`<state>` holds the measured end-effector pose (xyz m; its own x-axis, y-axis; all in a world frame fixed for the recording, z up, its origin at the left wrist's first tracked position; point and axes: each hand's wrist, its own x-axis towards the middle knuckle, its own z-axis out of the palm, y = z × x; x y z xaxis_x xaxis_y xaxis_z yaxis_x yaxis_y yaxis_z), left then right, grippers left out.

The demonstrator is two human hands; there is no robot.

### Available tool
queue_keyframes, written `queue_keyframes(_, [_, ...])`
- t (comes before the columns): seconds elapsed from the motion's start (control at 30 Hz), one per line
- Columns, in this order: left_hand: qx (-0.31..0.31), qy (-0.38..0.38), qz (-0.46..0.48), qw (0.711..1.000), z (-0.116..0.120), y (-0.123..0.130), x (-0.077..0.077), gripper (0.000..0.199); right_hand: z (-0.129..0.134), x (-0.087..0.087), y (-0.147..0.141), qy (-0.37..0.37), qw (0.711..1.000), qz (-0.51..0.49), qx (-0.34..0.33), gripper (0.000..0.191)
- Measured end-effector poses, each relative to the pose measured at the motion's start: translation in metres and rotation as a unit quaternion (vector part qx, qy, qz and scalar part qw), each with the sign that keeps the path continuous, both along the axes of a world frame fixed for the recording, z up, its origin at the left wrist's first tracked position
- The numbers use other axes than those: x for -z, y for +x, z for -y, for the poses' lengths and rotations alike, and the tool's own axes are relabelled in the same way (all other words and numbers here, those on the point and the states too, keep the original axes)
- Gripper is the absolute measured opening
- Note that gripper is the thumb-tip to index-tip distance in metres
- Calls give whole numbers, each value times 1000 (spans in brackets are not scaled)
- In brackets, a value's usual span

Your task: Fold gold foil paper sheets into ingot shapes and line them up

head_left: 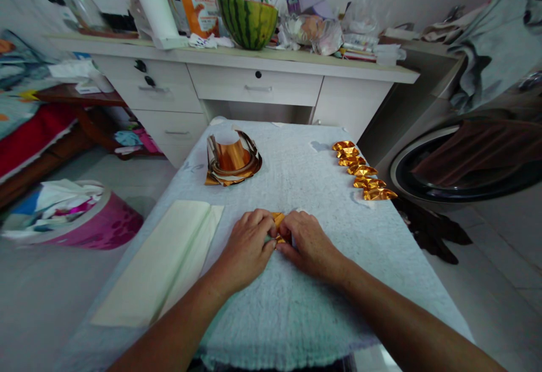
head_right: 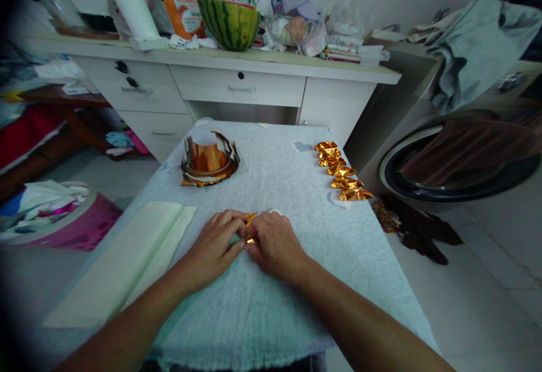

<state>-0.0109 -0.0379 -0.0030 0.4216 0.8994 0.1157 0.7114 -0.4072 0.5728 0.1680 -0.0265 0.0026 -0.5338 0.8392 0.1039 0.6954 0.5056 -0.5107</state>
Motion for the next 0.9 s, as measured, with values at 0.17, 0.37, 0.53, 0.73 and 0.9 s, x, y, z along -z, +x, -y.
queue_keyframes(0.17, [27,-23,4,999,-2,-5,-1,17,0,0,-1,-1,1000,7,7,17])
queue_keyframes(0.37, [46,-41,14,998,-3,-10,-3,26,1,-3,0,-17,1000,0,4,19])
queue_keyframes(0.53, [60,-49,18,997,-2,-12,-5,33,2,-6,3,-31,999,-6,-12,22])
queue_keyframes(0.73, [64,-56,21,996,-2,-13,-6,35,3,-8,7,-27,999,-17,-29,23])
queue_keyframes(0.9, [61,-48,24,997,-3,-13,-7,32,5,-11,7,-17,999,-20,-43,24])
